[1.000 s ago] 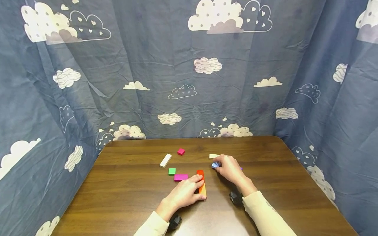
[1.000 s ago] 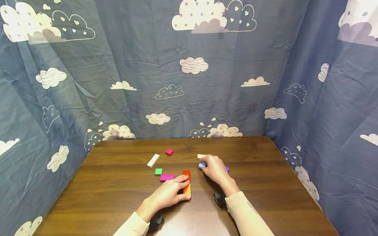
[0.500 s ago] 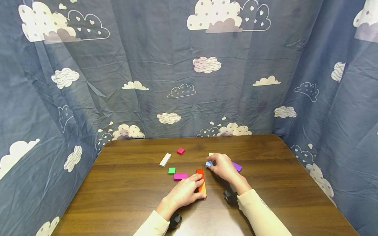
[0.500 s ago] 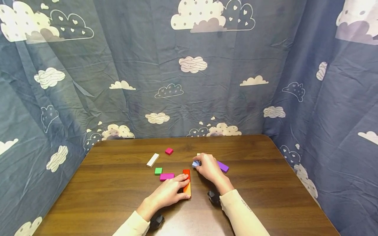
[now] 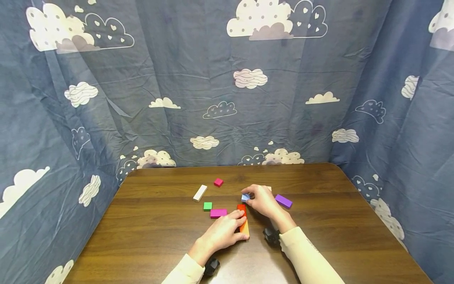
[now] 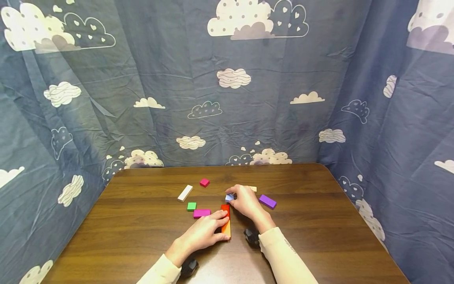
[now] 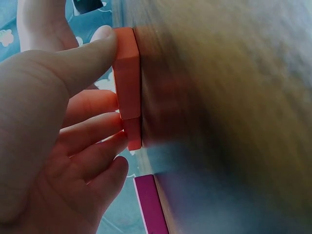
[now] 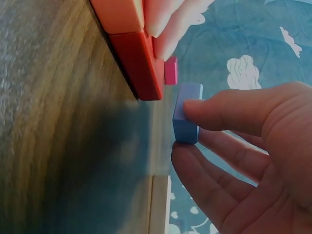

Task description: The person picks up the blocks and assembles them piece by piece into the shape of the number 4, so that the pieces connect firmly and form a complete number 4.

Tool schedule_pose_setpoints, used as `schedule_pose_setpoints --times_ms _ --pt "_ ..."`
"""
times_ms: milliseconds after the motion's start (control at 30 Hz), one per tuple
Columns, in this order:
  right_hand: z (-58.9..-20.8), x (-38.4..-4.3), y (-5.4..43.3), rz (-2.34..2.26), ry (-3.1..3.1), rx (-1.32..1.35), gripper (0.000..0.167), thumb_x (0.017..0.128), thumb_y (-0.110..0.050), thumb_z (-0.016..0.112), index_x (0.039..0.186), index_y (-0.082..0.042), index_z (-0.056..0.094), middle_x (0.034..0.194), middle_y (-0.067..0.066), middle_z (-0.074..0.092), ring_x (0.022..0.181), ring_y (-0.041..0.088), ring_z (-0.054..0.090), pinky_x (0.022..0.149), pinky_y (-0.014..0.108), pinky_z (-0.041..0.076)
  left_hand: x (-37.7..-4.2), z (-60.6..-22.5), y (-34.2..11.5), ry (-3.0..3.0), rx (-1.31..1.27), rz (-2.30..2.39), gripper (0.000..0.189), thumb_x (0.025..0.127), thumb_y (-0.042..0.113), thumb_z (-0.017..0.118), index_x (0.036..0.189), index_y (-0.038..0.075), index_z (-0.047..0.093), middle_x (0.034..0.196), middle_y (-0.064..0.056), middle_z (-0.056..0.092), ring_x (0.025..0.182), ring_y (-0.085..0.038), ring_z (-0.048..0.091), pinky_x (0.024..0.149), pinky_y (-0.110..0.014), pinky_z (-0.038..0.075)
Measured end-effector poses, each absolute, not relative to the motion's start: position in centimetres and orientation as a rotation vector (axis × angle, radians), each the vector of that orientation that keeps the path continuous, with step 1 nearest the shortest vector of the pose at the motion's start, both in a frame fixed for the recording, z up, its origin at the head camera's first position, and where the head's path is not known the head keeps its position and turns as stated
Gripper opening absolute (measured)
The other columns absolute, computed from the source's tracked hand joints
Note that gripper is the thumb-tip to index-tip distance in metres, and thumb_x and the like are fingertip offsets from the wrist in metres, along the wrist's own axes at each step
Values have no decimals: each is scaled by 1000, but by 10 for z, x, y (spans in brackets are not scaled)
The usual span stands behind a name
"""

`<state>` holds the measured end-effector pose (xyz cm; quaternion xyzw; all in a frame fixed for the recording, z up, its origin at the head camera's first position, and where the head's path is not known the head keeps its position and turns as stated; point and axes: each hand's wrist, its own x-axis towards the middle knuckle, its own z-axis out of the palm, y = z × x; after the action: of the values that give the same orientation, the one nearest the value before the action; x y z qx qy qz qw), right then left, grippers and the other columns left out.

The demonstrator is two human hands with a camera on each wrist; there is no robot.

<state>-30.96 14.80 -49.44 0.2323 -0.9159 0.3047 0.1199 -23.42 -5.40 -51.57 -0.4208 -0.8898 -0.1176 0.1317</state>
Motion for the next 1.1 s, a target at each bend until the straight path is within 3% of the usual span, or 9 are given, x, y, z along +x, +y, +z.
schedule_pose_setpoints --times_ms 167,567,833,1100 --pt "-497 -312 144 936 -2694 729 35 75 5 78 109 -4 77 99 4 72 87 22 69 78 40 55 -235 -516 -54 -2593 -1218 -339 50 88 45 76 122 9 71 130 -4 61 113 -18 62 92 -31 52" --pt "-502 -318 144 937 -2721 776 34 75 4 77 109 -5 77 100 3 73 85 20 65 76 37 52 -235 -512 -55 -2583 -1230 -359 46 87 44 77 117 10 71 125 -3 62 106 -18 63 88 -31 53" --pt "-506 -321 144 970 -2725 794 29 78 2 77 106 -6 78 103 3 74 95 20 66 84 41 52 -238 -514 -54 -2556 -1235 -351 43 85 45 79 112 12 71 124 -3 63 105 -17 63 88 -30 53" --pt "-509 -319 139 1020 -2740 778 28 81 1 76 107 -8 78 103 0 74 98 20 67 88 43 52 -236 -513 -56 -2599 -1227 -354 53 87 46 76 123 8 70 133 -7 62 122 -19 59 98 -31 49"
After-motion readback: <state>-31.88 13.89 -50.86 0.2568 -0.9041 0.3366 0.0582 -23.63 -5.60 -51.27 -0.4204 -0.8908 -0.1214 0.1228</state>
